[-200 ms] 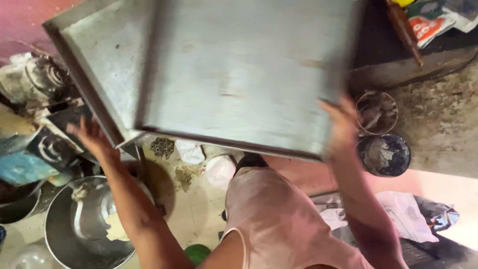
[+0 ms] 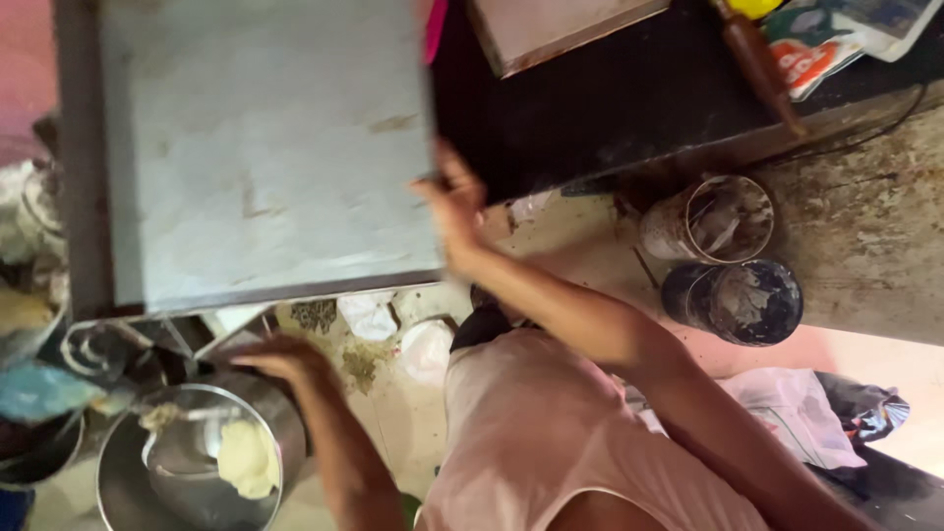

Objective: The person flattens small pieces of dough with a rolling pin and places the flattened circles onto a metal baking tray.

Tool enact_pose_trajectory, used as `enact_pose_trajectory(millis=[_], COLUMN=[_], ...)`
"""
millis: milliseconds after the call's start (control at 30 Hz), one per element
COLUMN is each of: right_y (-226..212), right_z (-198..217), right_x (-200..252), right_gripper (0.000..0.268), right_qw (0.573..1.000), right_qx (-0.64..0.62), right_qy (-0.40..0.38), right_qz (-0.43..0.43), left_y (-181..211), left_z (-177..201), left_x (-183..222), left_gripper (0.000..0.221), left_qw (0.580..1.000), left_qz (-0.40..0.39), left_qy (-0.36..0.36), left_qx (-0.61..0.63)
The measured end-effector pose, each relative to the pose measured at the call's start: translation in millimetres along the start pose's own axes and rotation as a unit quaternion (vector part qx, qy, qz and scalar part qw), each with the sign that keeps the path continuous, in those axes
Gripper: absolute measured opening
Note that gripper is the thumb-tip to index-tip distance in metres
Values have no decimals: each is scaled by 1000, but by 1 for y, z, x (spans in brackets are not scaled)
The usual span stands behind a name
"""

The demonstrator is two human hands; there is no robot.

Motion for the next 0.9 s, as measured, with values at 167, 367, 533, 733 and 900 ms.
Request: enact_pose_trajectory(millis=[167,367,533,733,900], right_y=[75,42,-49,-49,-93], right_z=[-15,117,324,378,359], right_x=[-25,-143,-347,-412,-453], right_gripper=[83,89,73,67,61], right_qw=[978,954,891,935,971], right_qx=[178,-211,385,349,227], right_qy=[-102,-193,101,48,60], right_qz=[-42,-89,217,-37,-35], left_y=[-94,-79,-60,-56,13], left_z=[-25,-106,-298,-478,-525], left_x=[170,290,370,433,424], left_gripper=[39,43,47,68,79], left_qw=[924,811,783,857,882], left_qz=[166,72,-143,-168,-153], left_qy=[-316,-496,-581,-420,-440], left_qx=[-142,-302,-167,-247,-77])
Point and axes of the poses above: each hand's wrist, its own x-axis away from the middle knuckle, its own z-axis out of the back of the hand, y = z × x, the point moved 2 cm from there along -x, towards the middle knuckle
